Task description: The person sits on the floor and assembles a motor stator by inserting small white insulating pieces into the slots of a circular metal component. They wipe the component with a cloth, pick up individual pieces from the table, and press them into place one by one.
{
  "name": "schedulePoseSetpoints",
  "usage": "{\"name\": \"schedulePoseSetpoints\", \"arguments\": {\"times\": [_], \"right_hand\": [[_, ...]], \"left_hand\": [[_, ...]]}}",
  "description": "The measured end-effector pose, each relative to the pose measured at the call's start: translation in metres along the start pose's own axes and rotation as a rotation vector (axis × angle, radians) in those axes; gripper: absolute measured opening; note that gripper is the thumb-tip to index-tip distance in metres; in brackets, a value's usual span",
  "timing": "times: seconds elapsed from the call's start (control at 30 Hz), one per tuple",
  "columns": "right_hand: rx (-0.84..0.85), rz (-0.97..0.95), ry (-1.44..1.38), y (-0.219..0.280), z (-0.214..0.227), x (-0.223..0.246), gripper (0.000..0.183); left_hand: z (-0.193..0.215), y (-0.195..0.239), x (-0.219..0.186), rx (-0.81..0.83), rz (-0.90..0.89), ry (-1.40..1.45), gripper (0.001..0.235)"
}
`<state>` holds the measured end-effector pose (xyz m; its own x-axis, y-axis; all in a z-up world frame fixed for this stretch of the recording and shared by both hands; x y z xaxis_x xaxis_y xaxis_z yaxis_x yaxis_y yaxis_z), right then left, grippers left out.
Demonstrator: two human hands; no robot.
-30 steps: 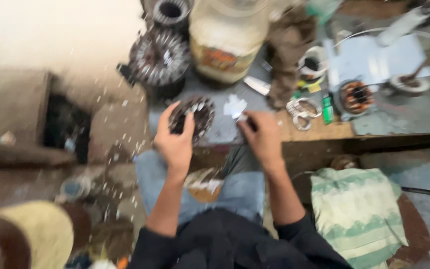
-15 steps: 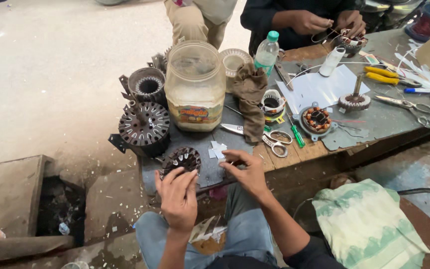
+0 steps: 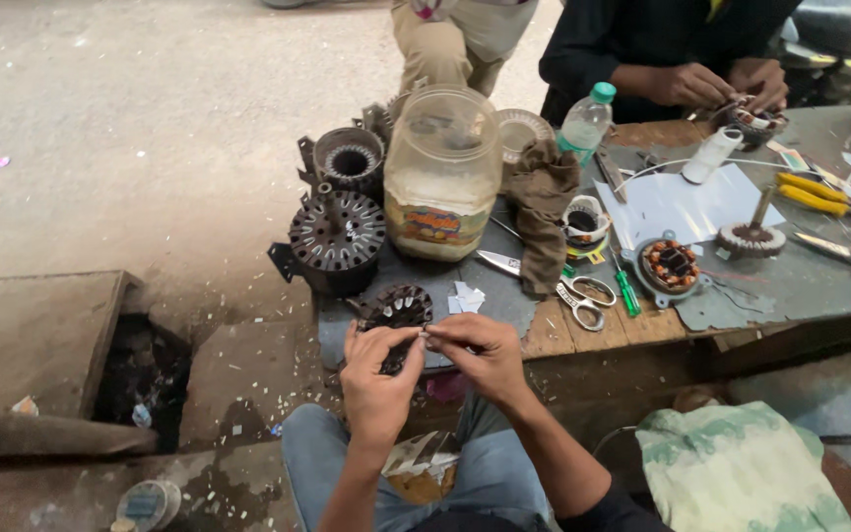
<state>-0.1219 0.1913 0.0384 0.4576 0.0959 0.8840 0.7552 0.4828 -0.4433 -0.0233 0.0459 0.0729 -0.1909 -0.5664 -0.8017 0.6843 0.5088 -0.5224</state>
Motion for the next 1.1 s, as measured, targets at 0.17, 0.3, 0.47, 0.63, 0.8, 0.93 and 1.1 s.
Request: {"name": "schedulePoseSetpoints", "arguments": {"times": [0.17, 0.3, 0.47, 0.63, 0.8, 0.93, 1.1], "right_hand": [[0.082, -0.100, -0.083, -0.002, -0.006, -0.003, 0.018], [0.155, 0.026, -0.014, -0.011, -0.010, 0.010, 0.023], [0.339, 0.401, 0.280, -0.017, -0.010, 0.036, 0.035], [0.287, 0.374, 0.170, -0.026, -0.011, 0.031, 0.030], [0.002, 0.063, -0.002, -0.024, -0.019, 0.007, 0.022], [-0.013, 0.168, 0.217, -0.021, -0.029, 0.006, 0.021], [0.017, 0.126, 0.289, -0.028, -0.038, 0.017, 0.018]], "left_hand": [[0.005, 0.002, 0.007, 0.031, 0.007, 0.107, 0.015], [0.012, 0.005, 0.022, 0.079, 0.055, 0.229, 0.012], [0.017, 0.010, 0.053, 0.198, 0.448, 0.747, 0.011], [0.026, 0.007, 0.048, 0.294, 0.409, 0.800, 0.014], [0.029, -0.007, 0.057, 0.032, 0.456, 0.753, 0.034], [0.017, -0.002, 0.072, 0.035, 0.587, 0.848, 0.030], [0.006, 0.009, 0.078, -0.024, 0.623, 0.898, 0.029]]}}
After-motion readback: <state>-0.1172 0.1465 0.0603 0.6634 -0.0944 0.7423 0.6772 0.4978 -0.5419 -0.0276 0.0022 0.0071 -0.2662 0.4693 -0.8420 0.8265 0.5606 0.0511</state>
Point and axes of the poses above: each hand's wrist, its own y-axis away from the middle knuckle, its own z-axis out of the back of the hand, x = y × z, the point moved 2 cm from there along -y, towards the middle knuckle
